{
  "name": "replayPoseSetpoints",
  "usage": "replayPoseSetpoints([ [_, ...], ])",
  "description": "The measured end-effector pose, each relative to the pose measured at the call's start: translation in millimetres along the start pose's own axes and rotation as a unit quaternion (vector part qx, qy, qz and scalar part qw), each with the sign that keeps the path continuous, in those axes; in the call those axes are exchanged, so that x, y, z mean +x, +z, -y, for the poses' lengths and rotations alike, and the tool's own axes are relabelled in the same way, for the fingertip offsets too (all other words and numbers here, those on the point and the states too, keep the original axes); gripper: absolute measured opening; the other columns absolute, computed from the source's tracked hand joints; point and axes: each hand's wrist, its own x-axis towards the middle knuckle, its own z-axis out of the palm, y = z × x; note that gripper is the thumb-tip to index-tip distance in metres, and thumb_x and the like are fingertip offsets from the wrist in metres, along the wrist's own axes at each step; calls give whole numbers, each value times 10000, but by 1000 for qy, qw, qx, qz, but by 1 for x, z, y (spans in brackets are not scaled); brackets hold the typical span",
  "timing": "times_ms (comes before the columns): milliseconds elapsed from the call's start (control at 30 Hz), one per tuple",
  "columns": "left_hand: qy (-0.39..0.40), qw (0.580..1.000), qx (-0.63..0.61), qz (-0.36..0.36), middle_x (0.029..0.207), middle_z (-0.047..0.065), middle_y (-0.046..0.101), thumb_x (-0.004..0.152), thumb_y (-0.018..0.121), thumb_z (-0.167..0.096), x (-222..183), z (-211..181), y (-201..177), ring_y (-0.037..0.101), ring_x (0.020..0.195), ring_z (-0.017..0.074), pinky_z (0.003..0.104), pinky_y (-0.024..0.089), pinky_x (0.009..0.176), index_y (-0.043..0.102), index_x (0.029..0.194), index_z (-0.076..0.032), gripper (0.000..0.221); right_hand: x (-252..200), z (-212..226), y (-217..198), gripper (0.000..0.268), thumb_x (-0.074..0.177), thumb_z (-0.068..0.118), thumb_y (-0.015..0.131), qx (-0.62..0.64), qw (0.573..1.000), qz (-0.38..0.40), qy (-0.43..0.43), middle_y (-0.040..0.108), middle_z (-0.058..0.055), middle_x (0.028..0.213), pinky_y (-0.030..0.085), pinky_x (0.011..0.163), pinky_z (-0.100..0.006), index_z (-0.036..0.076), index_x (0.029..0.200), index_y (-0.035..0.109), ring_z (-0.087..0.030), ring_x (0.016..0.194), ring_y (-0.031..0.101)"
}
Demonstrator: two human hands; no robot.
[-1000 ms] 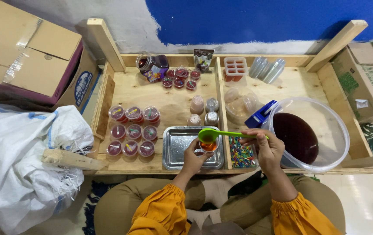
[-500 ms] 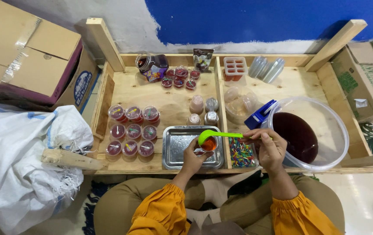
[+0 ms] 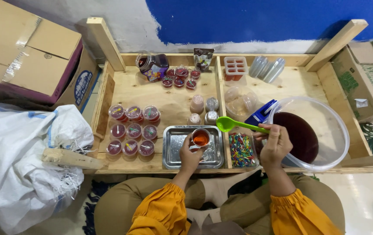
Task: The person fills a small plastic container with a liquid from a large bucket using a green ladle and then places a lid on the container.
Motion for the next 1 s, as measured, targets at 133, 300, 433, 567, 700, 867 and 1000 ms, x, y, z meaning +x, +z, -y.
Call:
replayPoseSetpoints([
  [133, 103, 993, 26, -48, 1161, 218, 689, 650, 953, -78, -2, 12, 0, 719, 1001, 381, 401, 676, 698, 606, 1341, -95, 774, -21, -38, 17, 354, 1158, 172, 477, -36, 997, 48, 42, 718, -218, 780, 573, 508, -264, -28, 925, 654, -236, 561, 698],
  [300, 129, 991, 29, -38, 1210, 272, 665, 673, 928, -65, 2, 22, 0, 688, 1052, 444, 430, 661, 756, 559, 1371, -23, 790, -58, -81, 46, 337, 1126, 172, 486, -86, 959, 118, 245, 736, -226, 805, 605, 474, -269, -80, 964, 639, -225, 521, 696],
  [433, 91, 995, 18, -32, 1235, 252, 664, 655, 930, -68, 4, 27, 2, 679, 1088, 437, 417, 663, 784, 558, 1383, -57, 818, -76, -96, 58, 346, 1105, 255, 485, -104, 936, 166, 291, 730, -232, 708, 612, 459, -314, -38, 991, 628, -270, 533, 722],
  [567, 60, 996, 58, -13, 1264, 214, 662, 680, 919, -126, 8, 31, 3, 663, 1140, 424, 425, 653, 838, 545, 1385, -117, 798, -81, -137, 57, 295, 981, 302, 663, -229, 897, 288, 243, 722, -242, 751, 592, 592, -459, 31, 915, 759, -386, 704, 729],
  [700, 42, 994, 99, 0, 1268, 194, 661, 702, 928, -173, 11, 37, 2, 645, 1176, 421, 448, 635, 890, 534, 1383, -152, 787, -96, -172, 50, 228, 874, 256, 659, -310, 813, 475, 129, 769, -178, 821, 570, 777, -505, 65, 808, 764, -421, 836, 727],
  [867, 7, 992, 126, 6, 1237, 211, 677, 690, 910, -179, 14, 40, 0, 697, 1048, 454, 472, 618, 896, 501, 1394, -189, 814, -92, -186, 66, 300, 935, 357, 610, -360, 777, 479, 192, 785, -172, 923, 574, 845, -530, 136, 982, 807, -429, 954, 726],
  [1000, -3, 984, 178, -3, 1159, 171, 721, 683, 912, -209, 24, 68, 1, 710, 1042, 426, 483, 600, 908, 503, 1349, -254, 783, -74, -132, 87, 299, 1010, 454, 546, -256, 847, 312, 346, 802, -14, 978, 611, 808, -427, 346, 1063, 820, -278, 950, 754],
])
